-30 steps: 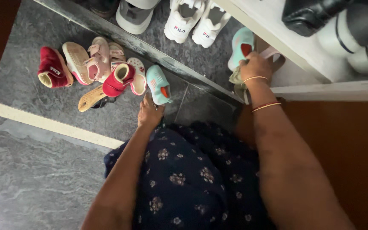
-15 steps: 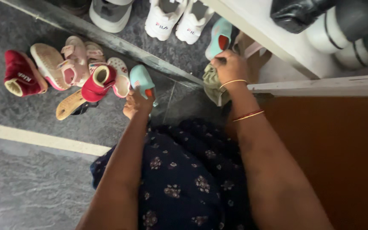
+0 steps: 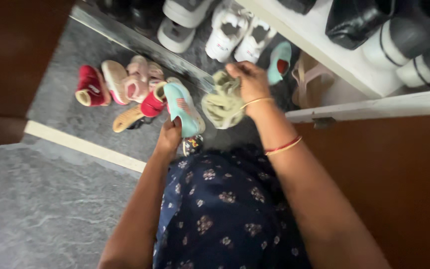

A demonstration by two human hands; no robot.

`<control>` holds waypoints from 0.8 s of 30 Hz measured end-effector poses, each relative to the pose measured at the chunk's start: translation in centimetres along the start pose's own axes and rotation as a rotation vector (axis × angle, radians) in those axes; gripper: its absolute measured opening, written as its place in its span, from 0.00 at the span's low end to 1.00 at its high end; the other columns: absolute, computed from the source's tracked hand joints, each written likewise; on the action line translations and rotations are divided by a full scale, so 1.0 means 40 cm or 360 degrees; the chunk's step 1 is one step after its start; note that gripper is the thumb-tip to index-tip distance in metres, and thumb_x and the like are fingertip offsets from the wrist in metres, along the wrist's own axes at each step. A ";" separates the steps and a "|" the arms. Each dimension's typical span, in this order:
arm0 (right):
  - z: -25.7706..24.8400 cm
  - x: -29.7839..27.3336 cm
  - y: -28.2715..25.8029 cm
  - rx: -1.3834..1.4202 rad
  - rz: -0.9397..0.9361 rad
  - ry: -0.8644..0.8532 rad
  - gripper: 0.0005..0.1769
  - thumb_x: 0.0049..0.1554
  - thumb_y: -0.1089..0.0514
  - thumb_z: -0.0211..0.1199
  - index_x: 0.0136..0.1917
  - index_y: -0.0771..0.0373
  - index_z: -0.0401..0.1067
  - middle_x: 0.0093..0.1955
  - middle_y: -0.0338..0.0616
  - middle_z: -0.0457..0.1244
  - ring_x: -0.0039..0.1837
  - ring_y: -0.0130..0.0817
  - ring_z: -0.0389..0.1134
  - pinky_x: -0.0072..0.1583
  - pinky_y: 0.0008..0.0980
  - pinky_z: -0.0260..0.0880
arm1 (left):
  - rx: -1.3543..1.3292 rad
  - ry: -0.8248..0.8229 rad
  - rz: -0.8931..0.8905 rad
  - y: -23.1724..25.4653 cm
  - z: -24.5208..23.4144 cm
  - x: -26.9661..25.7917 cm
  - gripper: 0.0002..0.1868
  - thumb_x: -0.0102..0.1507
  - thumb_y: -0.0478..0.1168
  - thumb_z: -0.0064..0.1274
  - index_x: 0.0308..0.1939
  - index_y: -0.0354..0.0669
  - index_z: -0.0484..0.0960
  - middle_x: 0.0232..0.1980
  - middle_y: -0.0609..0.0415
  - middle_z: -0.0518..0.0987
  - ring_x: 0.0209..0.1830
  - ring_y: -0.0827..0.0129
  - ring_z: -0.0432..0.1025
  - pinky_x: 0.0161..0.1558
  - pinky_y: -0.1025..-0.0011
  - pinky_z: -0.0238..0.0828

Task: The person sits on the floor and wipes several pairs of shoes with a cloth, including sneakers, sandals, and children's shoes. They pick up each shoe, wipe it thoroughly, and place it back into the shoe cabinet.

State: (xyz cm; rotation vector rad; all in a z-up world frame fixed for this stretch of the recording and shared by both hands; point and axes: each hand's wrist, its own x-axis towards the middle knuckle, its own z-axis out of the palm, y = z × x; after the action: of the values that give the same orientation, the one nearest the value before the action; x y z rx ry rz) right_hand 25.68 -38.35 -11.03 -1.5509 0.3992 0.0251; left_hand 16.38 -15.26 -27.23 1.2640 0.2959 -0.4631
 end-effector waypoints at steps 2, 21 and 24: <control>0.129 -0.068 -0.043 0.0179 -0.0259 0.0011 0.11 0.59 0.59 0.70 0.50 0.70 0.78 0.44 0.36 0.69 0.46 0.24 0.66 0.51 0.25 0.68 | -0.0342 -0.0043 0.0136 0.060 -0.016 -0.051 0.21 0.74 0.46 0.39 0.67 0.40 0.71 0.60 0.50 0.79 0.56 0.67 0.75 0.57 0.67 0.73; 0.470 -0.711 -0.294 -0.0554 -0.1470 -0.0241 0.28 0.61 0.63 0.58 0.75 0.60 0.65 0.71 0.52 0.63 0.71 0.49 0.64 0.72 0.41 0.64 | -0.0836 -0.0152 0.0820 0.443 -0.162 -0.598 0.36 0.65 0.41 0.45 0.79 0.39 0.61 0.71 0.48 0.71 0.68 0.63 0.66 0.68 0.66 0.63; 0.480 -0.746 -0.273 -0.0672 -0.1634 -0.0161 0.23 0.61 0.62 0.62 0.69 0.62 0.66 0.63 0.52 0.64 0.66 0.51 0.65 0.68 0.43 0.64 | -0.0858 -0.0067 0.0787 0.452 -0.173 -0.631 0.33 0.69 0.45 0.42 0.78 0.42 0.58 0.75 0.51 0.68 0.74 0.65 0.63 0.71 0.68 0.62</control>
State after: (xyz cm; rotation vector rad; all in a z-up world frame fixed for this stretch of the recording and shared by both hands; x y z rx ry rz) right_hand 5.11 -13.11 6.83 -2.0039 -0.5464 -0.6391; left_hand 3.50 -0.17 -2.35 0.7574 0.0551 0.0225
